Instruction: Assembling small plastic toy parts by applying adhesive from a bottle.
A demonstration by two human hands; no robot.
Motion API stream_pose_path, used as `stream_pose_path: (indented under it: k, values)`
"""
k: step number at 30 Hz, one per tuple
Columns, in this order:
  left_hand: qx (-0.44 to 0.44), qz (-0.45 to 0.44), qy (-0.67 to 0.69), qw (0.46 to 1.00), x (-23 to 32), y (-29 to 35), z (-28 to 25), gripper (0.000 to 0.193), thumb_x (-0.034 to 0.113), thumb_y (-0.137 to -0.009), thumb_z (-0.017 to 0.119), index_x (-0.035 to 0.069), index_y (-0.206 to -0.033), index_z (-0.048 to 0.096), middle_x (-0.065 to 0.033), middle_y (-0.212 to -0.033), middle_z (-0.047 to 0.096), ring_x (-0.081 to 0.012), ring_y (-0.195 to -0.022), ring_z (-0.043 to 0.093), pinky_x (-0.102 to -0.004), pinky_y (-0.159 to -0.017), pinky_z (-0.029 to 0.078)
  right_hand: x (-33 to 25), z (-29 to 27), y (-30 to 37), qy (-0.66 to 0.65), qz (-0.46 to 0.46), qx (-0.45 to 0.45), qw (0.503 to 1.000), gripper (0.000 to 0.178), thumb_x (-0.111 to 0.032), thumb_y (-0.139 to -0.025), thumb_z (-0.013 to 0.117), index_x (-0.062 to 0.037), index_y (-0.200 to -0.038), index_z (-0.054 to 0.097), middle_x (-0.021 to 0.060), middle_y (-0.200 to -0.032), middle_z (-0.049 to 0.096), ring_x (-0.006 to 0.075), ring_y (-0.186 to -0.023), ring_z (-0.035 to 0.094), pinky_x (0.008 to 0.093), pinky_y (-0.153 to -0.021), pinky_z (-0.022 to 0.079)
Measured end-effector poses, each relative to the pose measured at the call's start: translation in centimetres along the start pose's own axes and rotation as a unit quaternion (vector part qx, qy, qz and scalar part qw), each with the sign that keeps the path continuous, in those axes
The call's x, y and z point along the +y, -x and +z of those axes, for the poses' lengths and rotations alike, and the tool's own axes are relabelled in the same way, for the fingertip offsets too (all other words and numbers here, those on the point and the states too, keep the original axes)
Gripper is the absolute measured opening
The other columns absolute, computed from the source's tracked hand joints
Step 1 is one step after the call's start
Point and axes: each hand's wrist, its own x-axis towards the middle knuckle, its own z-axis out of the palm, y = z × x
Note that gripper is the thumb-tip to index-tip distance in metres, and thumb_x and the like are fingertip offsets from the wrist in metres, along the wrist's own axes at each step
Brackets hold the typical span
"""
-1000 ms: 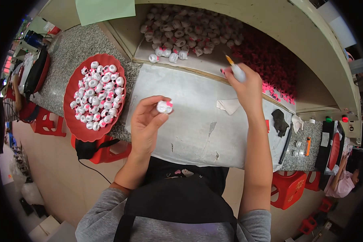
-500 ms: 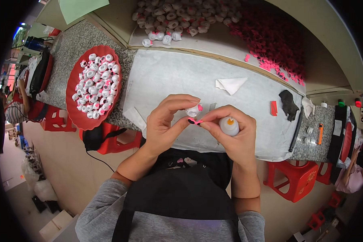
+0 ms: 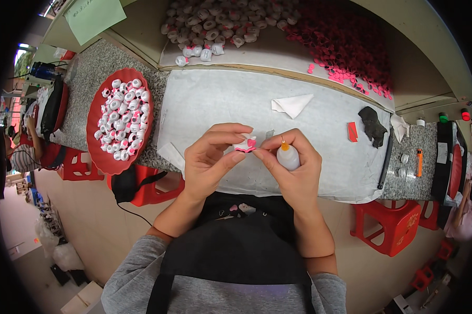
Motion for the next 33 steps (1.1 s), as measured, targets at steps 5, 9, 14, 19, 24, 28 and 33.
stream_pose_path:
  k: [5, 9, 14, 19, 24, 28, 33]
  values:
    - [0.035, -0.078, 0.121, 0.989, 1.1, -0.2, 0.5, 0.027, -0.001, -0.071, 0.054, -0.002, -0.097, 0.047, -0.0172, -0.098, 0.050, -0.0197, -0.094, 0.048, -0.0300, -0.080, 0.039, 0.3, 0.2, 0.3, -0.069, -0.052, -0.006, 0.996, 0.033, 0.005, -0.061, 0.061, 0.0016, -0.091, 0.046, 0.0054, -0.069, 0.051, 0.0057, -0.053, 0.043, 0.0149, -0.045, 0.032]
    - [0.020, -0.123, 0.131, 0.983, 0.9, 0.2, 0.2, 0.026, -0.001, -0.071, 0.054, -0.003, -0.096, 0.047, -0.0149, -0.096, 0.052, -0.0203, -0.094, 0.049, -0.0328, -0.086, 0.035, -0.5, 0.7, 0.2, -0.126, 0.030, -0.049, 0.990, 0.037, 0.005, -0.060, 0.062, 0.0021, -0.094, 0.048, 0.0052, -0.074, 0.053, 0.0059, -0.058, 0.045, 0.0162, -0.050, 0.035]
    - [-0.028, -0.072, 0.086, 0.993, 0.3, 0.0, -0.2, 0.023, 0.000, -0.070, 0.055, -0.002, -0.093, 0.051, -0.0115, -0.093, 0.054, -0.0174, -0.091, 0.050, -0.0359, -0.092, 0.027, 0.3, -0.1, 0.2, -0.143, 0.053, -0.069, 0.986, 0.027, 0.004, -0.061, 0.063, 0.0016, -0.087, 0.054, 0.0047, -0.077, 0.056, 0.0056, -0.065, 0.048, 0.0176, -0.057, 0.037]
    - [-0.037, -0.070, 0.094, 0.992, 0.0, -0.1, -0.3, 0.023, 0.001, -0.069, 0.057, 0.000, -0.092, 0.055, -0.0089, -0.091, 0.056, -0.0156, -0.090, 0.050, -0.0362, -0.093, 0.025, 0.1, 0.0, 0.4, -0.137, 0.048, -0.055, 0.988, 0.025, 0.002, -0.062, 0.064, 0.0013, -0.085, 0.055, 0.0047, -0.074, 0.056, 0.0062, -0.064, 0.048, 0.0182, -0.057, 0.038]
    - [-0.027, -0.060, 0.077, 0.995, 0.1, -0.2, -0.2, 0.021, 0.002, -0.067, 0.058, -0.001, -0.088, 0.053, -0.0115, -0.086, 0.057, -0.0187, -0.087, 0.052, -0.0411, -0.093, 0.025, 0.0, 0.1, 0.3, -0.146, 0.051, -0.050, 0.987, 0.025, 0.001, -0.061, 0.065, 0.0013, -0.084, 0.055, 0.0057, -0.075, 0.057, 0.0069, -0.065, 0.050, 0.0185, -0.059, 0.039]
    - [-0.022, -0.060, 0.080, 0.995, 0.1, -0.2, -0.1, 0.020, 0.003, -0.068, 0.059, -0.001, -0.087, 0.053, -0.0116, -0.086, 0.057, -0.0186, -0.087, 0.053, -0.0410, -0.093, 0.024, 0.0, 0.2, 0.3, -0.156, 0.066, -0.043, 0.985, 0.025, 0.001, -0.061, 0.065, 0.0013, -0.084, 0.055, 0.0065, -0.076, 0.058, 0.0074, -0.066, 0.050, 0.0192, -0.060, 0.039]
    - [-0.006, -0.066, 0.083, 0.994, 0.1, -0.1, 0.1, 0.019, 0.004, -0.068, 0.059, 0.000, -0.086, 0.053, -0.0112, -0.085, 0.057, -0.0181, -0.086, 0.053, -0.0409, -0.093, 0.024, 0.0, 0.1, 0.4, -0.153, 0.072, -0.046, 0.985, 0.025, 0.001, -0.061, 0.065, 0.0011, -0.083, 0.055, 0.0063, -0.075, 0.057, 0.0075, -0.066, 0.051, 0.0193, -0.060, 0.039]
